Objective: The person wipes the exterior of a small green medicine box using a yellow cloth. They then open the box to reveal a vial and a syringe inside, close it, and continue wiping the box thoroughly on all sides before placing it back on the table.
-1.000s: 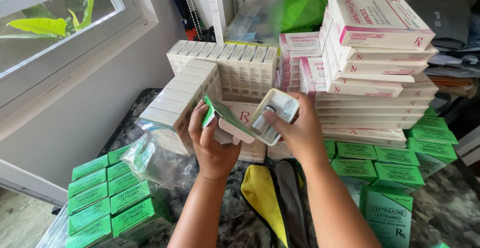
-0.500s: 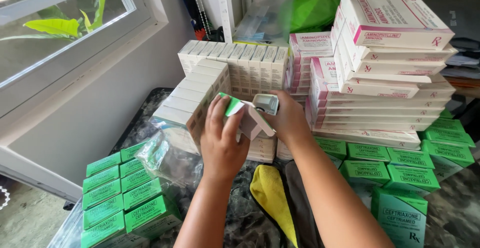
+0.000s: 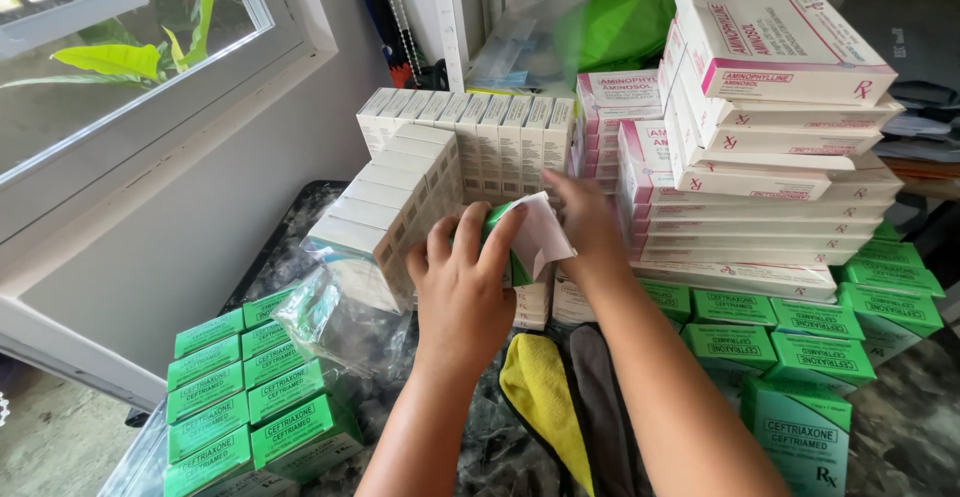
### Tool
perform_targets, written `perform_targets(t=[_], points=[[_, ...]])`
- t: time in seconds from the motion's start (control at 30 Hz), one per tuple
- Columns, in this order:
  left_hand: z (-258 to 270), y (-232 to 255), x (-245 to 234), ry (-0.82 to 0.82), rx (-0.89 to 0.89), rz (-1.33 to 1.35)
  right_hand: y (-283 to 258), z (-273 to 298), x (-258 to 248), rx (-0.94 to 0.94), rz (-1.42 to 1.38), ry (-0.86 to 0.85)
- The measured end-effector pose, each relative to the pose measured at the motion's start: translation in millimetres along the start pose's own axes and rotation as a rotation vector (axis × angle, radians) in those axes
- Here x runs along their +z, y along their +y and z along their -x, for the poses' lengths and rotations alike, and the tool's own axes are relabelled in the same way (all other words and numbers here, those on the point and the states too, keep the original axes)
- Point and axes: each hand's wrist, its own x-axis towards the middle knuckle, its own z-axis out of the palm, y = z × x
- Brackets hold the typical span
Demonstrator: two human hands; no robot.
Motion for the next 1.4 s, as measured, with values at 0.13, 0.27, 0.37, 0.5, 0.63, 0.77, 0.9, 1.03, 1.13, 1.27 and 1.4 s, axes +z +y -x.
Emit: perform_targets(t=[0.13,0.27,0.37,0.5,0.63,0.77,0.9,1.03,1.13,1.27,1.4], points=[[-6.2,9.0,-16.4,-0.096,-0.083,-0.023,-14.1,1.5,-29.6,0.337,-0.418,0.071],[-9.6,13.4,-22.5,-0.201,-0.19,0.006,-60.6,6.2,-64.6,-0.023,-0.605,-0.045],[-8.4,12.0,-24.4,-0.226,-0.234,0.004,-81.4,6.8,-64.0,-0.239,-0.169,-0.042],[-8.6,10.1,-31.1,-0.168,-0.215,-0.069,-74.1,6.4,-57.1,-0.248,0.028,-0.066],[-12.7,15.2,-43.0,-0.291,-0.305,0.011,-56.0,17.0,-41.2,-0.047,-0.038,-0.274],[-10.9,16.6,-44.2,-0.3,-0.256,-0.056,-65.9,15.2,-40.1,0.269,-0.52,-0.351],[-0.9,13.2,-30.8,-0.064,-0.067,-0.181,-34.3,28.8,-16.2,0.378,-0.677,-0.418],[2.3,12.2,-28.6,-0.053,0.025,-0.267,-49.7,20.4,-21.1,0.327,-0.659,-0.512],[2.6,11.7,-36.0,-0.084,0.089,-0.336,-43.6,23.2,-10.2,0.509,-0.691,-0.635],[7.8,14.3,-47.2,-0.133,0.128,-0.348,-33.9,37.7,8.1,0.668,-0.929,-0.707],[6.8,21.0,-62.5,-0.164,0.118,-0.366,-58.7,36.1,-4.4,0.673,-0.887,-0.704]])
